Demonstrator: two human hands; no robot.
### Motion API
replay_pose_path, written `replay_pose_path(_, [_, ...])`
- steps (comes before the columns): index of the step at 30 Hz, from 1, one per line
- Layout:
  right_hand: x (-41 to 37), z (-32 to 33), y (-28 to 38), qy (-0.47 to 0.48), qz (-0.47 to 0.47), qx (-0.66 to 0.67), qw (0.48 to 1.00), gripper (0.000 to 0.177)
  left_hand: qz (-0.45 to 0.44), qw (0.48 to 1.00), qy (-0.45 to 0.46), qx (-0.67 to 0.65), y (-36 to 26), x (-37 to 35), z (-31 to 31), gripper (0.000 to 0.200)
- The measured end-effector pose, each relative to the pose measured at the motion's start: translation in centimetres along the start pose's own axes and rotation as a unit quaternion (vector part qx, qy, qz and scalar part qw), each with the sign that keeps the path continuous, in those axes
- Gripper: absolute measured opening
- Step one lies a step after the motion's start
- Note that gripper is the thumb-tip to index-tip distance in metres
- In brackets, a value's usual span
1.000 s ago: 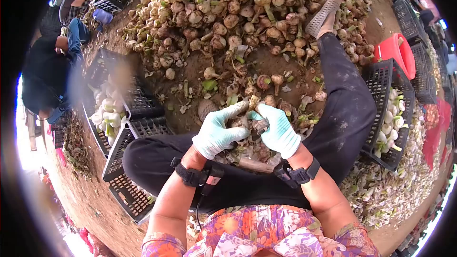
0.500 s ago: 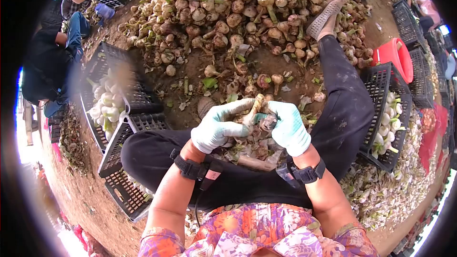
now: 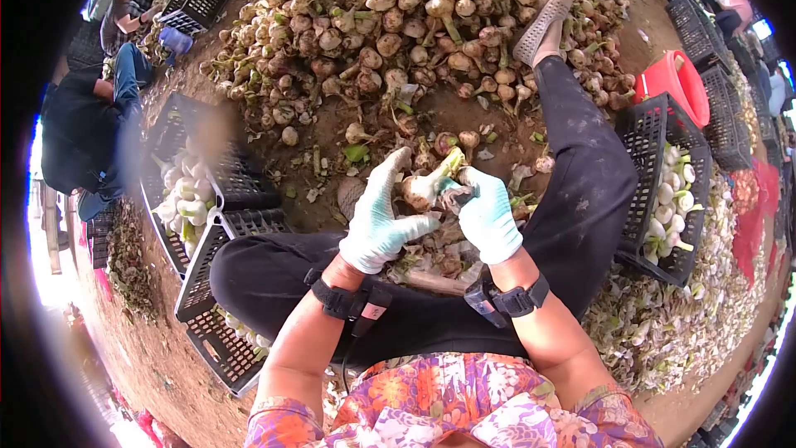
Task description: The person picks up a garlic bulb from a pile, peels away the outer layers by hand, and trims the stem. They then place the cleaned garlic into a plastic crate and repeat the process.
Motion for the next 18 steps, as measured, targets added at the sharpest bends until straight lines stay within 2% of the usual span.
replay_pose_path(1, [0.1,-0.1,0.7,0.003,0.003,0.000,1.000,0.008,0.000,1.000,-0.004,0.000,-0.1,0.0,-0.2,0.073])
replay_pose_path(2, [0.3,-0.1,1.9,-0.008,0.012,0.045,0.999,0.007,0.114,0.970,-0.018,-0.214,1.6,-0.1,-0.3,0.068])
replay_pose_path(3, [0.4,-0.2,2.6,-0.018,0.021,0.090,0.996,0.006,0.217,0.882,-0.032,-0.416,3.2,-0.6,-0.9,0.064])
replay_pose_path(4, [0.0,-1.4,1.1,0.009,-0.097,0.256,0.962,0.008,0.204,0.840,-0.021,-0.502,2.8,-0.4,-0.9,0.050])
replay_pose_path(5, [0.0,-0.7,3.2,0.030,-0.024,0.141,0.989,0.015,0.224,0.834,0.025,-0.504,2.7,-0.3,-1.2,0.043])
replay_pose_path(7, [-0.7,-1.3,2.4,0.085,-0.092,0.273,0.954,0.020,0.300,0.677,0.104,-0.664,2.7,-0.8,-2.7,0.040])
replay_pose_path(8, [-0.5,-0.6,4.3,0.067,-0.021,0.194,0.979,0.022,0.345,0.691,0.082,-0.630,3.8,-0.8,-3.2,0.039])
replay_pose_path(9, [-0.5,-0.8,4.2,0.069,-0.020,0.193,0.979,0.022,0.344,0.690,0.080,-0.631,4.3,-0.6,-3.7,0.039])
replay_pose_path(11, [-0.7,-0.8,3.5,0.047,-0.015,0.171,0.984,0.019,0.410,0.757,-0.009,-0.509,6.8,-0.9,-3.3,0.039])
replay_pose_path(12, [-0.7,-0.9,3.0,0.045,-0.015,0.169,0.984,0.019,0.365,0.820,-0.025,-0.441,6.7,-0.9,-1.9,0.035])
replay_pose_path(13, [-0.7,-0.9,2.4,0.036,-0.002,0.110,0.993,0.018,0.365,0.819,-0.022,-0.442,6.8,-1.2,-2.0,0.035])
replay_pose_path(14, [-0.7,-0.8,2.0,0.027,0.010,0.050,0.998,0.017,0.246,0.903,-0.028,-0.352,5.8,-0.4,-0.9,0.032])
replay_pose_path(15, [-0.8,-0.7,1.8,0.019,0.021,-0.009,1.000,0.016,0.121,0.960,-0.035,-0.251,4.2,0.0,-0.1,0.033])
replay_pose_path(16, [-0.9,-1.0,1.6,0.075,-0.030,0.007,0.997,0.017,0.236,0.878,-0.021,-0.415,4.7,-0.6,-0.9,0.042])
replay_pose_path(17, [-0.9,-0.9,1.8,0.079,-0.027,0.007,0.996,0.017,0.253,0.831,-0.001,-0.495,5.0,-0.7,-0.9,0.042])
replay_pose_path(18, [-1.1,-1.4,1.9,0.107,-0.042,0.090,0.989,0.025,0.253,0.807,0.012,-0.533,4.9,-0.6,-0.7,0.042])
Point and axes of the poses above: each hand's wrist, its own x-axis towards the middle knuckle, its own z-axis out of the back of the hand, y = z × x, the point moved 8 cm from there along x, towards the middle knuckle, and after that the axes turned 3 degrees about z, right-handed, at the moved point
